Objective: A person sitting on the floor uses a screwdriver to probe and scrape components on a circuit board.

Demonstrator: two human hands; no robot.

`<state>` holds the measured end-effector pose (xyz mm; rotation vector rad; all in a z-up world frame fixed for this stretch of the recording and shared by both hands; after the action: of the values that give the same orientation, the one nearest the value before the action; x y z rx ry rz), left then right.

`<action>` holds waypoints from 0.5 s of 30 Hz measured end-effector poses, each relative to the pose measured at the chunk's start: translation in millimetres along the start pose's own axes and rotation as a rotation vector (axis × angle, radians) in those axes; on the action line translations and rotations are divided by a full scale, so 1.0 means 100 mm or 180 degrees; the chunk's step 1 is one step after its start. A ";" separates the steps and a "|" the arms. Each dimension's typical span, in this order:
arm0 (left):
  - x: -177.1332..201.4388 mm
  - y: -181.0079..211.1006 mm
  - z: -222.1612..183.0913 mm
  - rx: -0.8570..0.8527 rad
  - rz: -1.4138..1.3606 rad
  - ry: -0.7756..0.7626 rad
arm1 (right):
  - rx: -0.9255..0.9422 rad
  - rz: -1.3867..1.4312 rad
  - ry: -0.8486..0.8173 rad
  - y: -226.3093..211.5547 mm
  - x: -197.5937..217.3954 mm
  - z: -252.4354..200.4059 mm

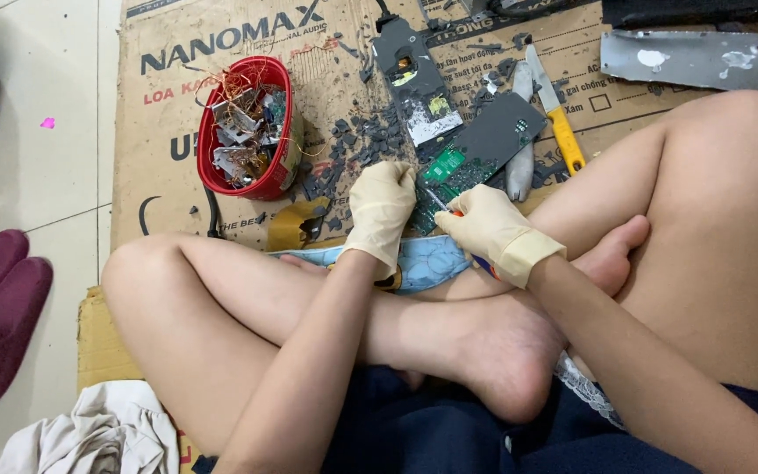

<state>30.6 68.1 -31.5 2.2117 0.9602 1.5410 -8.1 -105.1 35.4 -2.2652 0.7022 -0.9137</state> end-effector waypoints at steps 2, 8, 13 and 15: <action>0.09 0.07 -0.09 0.0028 -0.0065 0.0090 | 0.0015 -0.0023 -0.0005 0.01 0.00 0.00; 0.05 -0.07 0.06 0.0036 -0.0213 0.0303 | 0.0011 -0.0114 0.0011 -0.02 0.01 -0.02; -0.01 -0.12 0.15 0.0027 -0.0261 0.0304 | -0.0059 -0.0143 -0.0044 -0.04 0.01 -0.04; -0.02 -0.12 0.17 -0.0007 -0.0339 0.0338 | -0.0045 -0.0192 -0.0012 -0.04 0.01 -0.05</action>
<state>41.5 78.4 -46.8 2.0591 1.0879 1.6234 -10.0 -104.2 41.6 -2.3112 0.6439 -0.9354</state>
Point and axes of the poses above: each hand's wrist, its own z-axis towards the middle knuckle, its own x-axis out of the back of the hand, y = z × x, the point moved 2 cm from there along z, towards the middle knuckle, and after that the axes turned 11 degrees about -y, right-handed, at the moved point
